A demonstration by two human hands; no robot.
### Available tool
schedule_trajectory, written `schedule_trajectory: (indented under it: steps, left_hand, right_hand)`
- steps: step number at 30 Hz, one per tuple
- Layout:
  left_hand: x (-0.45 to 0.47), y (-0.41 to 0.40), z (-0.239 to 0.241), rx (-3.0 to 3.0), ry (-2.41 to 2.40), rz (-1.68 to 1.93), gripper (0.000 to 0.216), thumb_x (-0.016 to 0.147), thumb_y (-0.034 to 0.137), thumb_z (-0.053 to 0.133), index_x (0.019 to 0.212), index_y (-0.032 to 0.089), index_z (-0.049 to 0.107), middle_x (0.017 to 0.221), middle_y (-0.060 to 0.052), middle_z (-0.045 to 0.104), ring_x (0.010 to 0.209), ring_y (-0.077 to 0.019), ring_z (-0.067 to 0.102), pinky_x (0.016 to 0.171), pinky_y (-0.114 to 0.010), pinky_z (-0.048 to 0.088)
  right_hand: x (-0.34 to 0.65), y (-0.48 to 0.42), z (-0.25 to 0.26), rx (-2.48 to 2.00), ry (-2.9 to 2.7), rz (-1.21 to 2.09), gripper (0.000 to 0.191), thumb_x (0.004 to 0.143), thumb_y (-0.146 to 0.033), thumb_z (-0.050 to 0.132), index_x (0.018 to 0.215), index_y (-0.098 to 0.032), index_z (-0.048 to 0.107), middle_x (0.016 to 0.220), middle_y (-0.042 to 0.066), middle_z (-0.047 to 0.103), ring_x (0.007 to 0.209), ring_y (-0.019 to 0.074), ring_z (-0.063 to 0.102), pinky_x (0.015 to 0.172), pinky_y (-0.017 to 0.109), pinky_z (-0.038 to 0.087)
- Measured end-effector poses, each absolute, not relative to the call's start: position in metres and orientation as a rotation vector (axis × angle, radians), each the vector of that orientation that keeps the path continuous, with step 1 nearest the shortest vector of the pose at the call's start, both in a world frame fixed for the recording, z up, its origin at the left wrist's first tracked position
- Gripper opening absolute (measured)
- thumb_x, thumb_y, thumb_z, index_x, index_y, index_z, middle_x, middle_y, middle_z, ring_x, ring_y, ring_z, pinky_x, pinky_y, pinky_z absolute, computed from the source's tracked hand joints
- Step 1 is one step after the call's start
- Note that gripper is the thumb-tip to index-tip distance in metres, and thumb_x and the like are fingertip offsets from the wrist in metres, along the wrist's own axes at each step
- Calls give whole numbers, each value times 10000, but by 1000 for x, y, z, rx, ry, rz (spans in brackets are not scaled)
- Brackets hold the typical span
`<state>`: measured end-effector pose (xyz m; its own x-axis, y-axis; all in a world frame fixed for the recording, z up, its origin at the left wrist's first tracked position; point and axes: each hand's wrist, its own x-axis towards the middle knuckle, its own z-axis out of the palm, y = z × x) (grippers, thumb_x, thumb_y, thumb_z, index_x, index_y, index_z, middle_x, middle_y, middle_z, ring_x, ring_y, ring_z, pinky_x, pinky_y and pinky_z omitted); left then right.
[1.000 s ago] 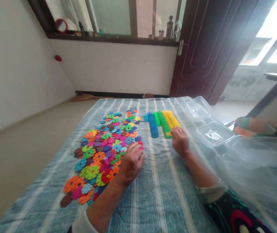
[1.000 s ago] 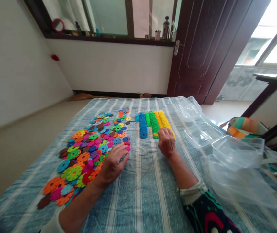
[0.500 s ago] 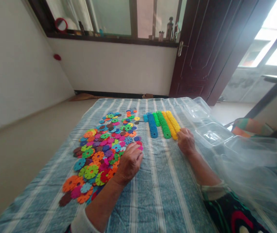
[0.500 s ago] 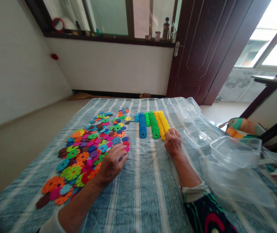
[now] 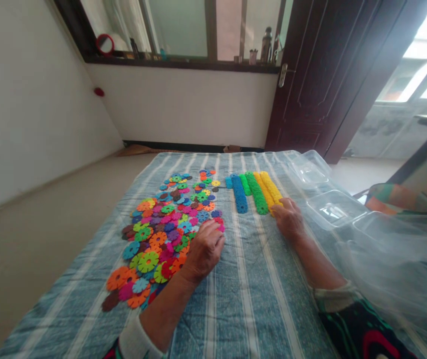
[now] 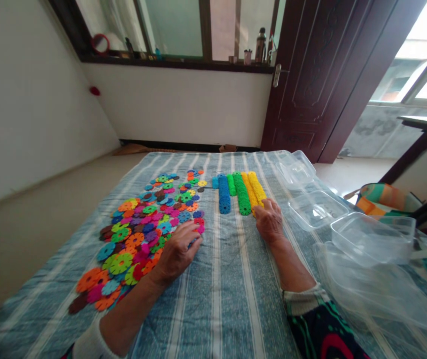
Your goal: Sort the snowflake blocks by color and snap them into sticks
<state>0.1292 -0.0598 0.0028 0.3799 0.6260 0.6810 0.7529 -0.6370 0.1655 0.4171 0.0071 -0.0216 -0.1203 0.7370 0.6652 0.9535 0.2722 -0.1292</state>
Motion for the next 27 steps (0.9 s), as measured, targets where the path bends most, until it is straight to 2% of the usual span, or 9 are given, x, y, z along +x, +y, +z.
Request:
schedule_trajectory:
  steps: [6,16,20,23,27]
  left_hand:
    - [133,-65,4,-2470,-1284,-1103,145,823,124,527,706,167,602,882,-82,661,971,-217,605,934,-423,510]
    - [133,-69,1,-2493,-1343,-1101,146,815,116,534,700,180,596,888,-72,663,979,-211,599,930,-418,506]
    - [132,-69,-1,-2491,-1362,-1104,148,821,125,526,711,180,608,909,-70,667,989,-208,601,959,-428,494]
    - [131,-69,0,-2499,-1379,-1114,118,811,127,540,745,179,622,944,-74,674,1009,-209,599,961,-422,496]
    - [131,-68,6,-2517,-1415,-1121,116,812,126,540,772,187,631,928,-68,682,979,-196,613,958,-417,496]
  right_hand:
    - [416,1,-22,-1554,-2014,-457,213,862,-211,534,850,-256,742,1113,92,566,1187,271,411,947,400,390]
    - [404,2,-26,-1326,-1985,-540,224,903,-222,494,820,-211,702,997,86,627,1088,237,495,894,340,406]
    - [375,-9,-20,-1129,-2075,-410,253,920,-182,455,757,-195,647,833,56,622,907,180,537,786,267,394]
    - [353,-19,-19,-1009,-2181,-310,291,918,-142,427,683,-189,592,676,20,557,712,148,500,680,250,355]
    - [340,-24,-22,-945,-2248,-250,302,905,-126,418,643,-190,553,616,5,523,627,137,458,619,258,309]
